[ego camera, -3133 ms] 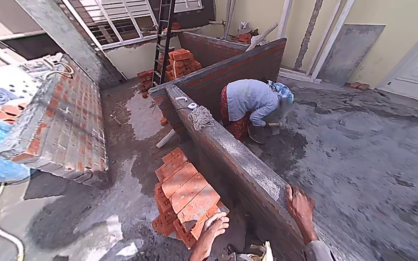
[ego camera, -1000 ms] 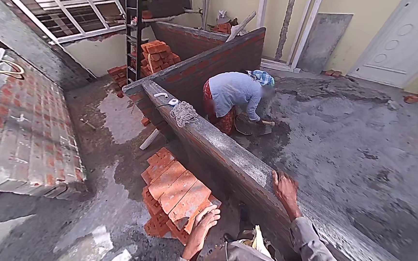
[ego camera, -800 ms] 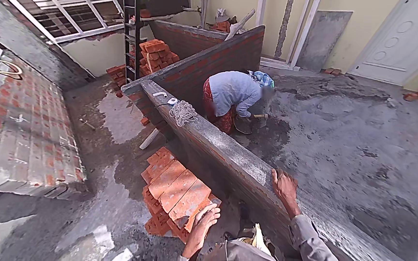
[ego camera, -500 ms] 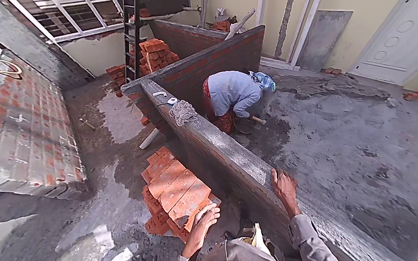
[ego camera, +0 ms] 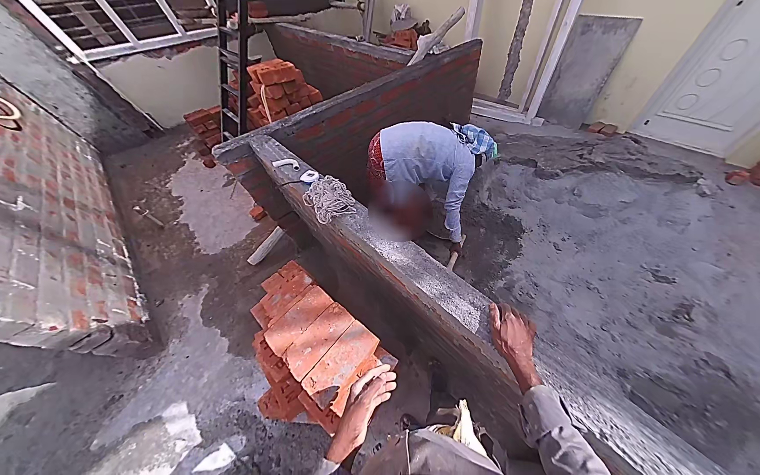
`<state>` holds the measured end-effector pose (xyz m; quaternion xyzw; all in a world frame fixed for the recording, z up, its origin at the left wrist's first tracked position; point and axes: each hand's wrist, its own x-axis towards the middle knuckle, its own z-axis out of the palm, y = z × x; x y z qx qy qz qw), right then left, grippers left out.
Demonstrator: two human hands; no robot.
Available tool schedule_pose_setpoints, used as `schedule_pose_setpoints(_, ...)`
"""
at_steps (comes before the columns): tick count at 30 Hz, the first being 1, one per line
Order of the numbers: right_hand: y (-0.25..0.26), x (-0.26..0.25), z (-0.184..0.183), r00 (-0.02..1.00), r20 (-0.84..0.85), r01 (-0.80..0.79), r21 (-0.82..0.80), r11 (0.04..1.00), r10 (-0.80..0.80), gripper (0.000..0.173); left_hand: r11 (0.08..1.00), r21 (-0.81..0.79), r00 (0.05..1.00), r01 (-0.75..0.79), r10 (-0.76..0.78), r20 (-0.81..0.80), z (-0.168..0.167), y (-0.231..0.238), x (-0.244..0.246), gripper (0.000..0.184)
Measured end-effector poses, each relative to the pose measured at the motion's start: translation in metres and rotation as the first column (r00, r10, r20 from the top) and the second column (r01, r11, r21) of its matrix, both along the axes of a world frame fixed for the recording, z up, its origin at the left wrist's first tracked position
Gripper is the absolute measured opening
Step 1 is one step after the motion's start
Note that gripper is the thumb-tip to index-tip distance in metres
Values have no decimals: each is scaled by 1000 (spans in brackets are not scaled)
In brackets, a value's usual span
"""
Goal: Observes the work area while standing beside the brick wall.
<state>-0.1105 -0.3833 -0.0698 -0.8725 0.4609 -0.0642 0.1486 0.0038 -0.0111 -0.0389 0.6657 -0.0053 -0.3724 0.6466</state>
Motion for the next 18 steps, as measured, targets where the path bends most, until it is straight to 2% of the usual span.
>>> schedule_pose_setpoints(18,-1,1,0,1000,-4,4,4,1000,-4,69,1000,-20,1000,1,-1,-7,1,-3,2,38)
